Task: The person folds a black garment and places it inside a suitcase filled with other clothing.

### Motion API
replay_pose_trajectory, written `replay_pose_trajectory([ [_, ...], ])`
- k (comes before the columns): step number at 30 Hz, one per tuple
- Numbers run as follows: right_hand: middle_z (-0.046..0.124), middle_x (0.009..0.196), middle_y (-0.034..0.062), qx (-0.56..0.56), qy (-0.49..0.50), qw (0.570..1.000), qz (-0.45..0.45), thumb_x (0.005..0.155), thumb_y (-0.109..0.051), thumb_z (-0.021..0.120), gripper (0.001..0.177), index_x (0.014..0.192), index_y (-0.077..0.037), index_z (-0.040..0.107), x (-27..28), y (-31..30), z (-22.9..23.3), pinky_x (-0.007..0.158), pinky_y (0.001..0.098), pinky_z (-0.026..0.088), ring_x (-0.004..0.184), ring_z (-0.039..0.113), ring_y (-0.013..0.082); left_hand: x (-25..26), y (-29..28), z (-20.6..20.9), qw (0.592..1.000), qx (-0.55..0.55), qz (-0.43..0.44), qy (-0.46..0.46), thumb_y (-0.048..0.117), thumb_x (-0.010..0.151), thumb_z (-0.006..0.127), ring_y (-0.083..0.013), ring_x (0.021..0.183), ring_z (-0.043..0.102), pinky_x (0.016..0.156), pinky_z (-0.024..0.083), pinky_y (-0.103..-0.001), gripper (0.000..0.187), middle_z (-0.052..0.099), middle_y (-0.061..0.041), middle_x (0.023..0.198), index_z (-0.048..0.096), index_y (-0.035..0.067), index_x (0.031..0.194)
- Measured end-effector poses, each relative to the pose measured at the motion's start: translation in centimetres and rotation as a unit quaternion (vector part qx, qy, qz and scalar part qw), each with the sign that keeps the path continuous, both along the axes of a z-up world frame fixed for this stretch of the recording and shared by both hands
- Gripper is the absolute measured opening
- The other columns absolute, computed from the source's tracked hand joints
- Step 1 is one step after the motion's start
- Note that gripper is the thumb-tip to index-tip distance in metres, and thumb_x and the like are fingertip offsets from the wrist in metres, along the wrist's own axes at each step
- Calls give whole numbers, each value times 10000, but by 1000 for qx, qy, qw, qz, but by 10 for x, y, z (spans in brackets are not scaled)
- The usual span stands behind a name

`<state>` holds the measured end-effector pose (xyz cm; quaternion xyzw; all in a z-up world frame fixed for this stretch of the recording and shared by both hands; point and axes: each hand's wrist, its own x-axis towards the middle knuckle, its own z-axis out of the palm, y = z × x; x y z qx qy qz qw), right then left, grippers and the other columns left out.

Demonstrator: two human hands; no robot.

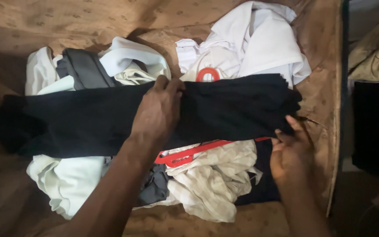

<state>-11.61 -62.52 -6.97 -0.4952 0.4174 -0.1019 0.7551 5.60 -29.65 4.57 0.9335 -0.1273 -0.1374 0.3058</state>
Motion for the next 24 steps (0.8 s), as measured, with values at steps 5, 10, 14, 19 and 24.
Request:
replay_pose_trajectory([
  [5,511,1459,127,-383,227,873,201,840,-159,803,595,1387,-116,573,48,73,90,946,386,511,1146,608,284,1,20,18,998,-39,-3,40,100,915,660,-481,1002,638,857,526,-544,447,540,-236,1273,540,102,1346],
  [10,460,1414,267,-549,94,801,220,834,-143,821,816,1498,-20,364,48,107,99,1020,456,460,1256,523,403,-9,64,25,994,-95,-50,-6,64,860,696,-463,1069,617,894,527,-506,559,500,-230,1329,523,110,1389],
  [14,483,1258,274,-626,57,742,231,868,-110,838,606,1334,5,467,55,147,115,969,491,438,1166,517,434,-23,124,14,996,-77,-27,-41,37,866,702,-380,1137,613,976,519,-446,411,563,-160,1240,641,141,1259],
  [19,557,957,169,-596,63,718,353,870,-98,822,328,1105,-26,605,73,217,117,788,445,480,895,584,330,-43,204,18,995,-5,46,-92,31,855,722,-389,1135,558,1009,466,-466,395,553,-177,1233,669,128,1234],
  [24,668,780,98,-428,31,744,513,870,-76,761,142,972,-38,669,87,295,112,621,364,549,672,686,225,-73,284,7,984,28,148,-96,27,848,716,-453,1151,543,1011,452,-504,557,511,-267,1290,582,110,1382],
])
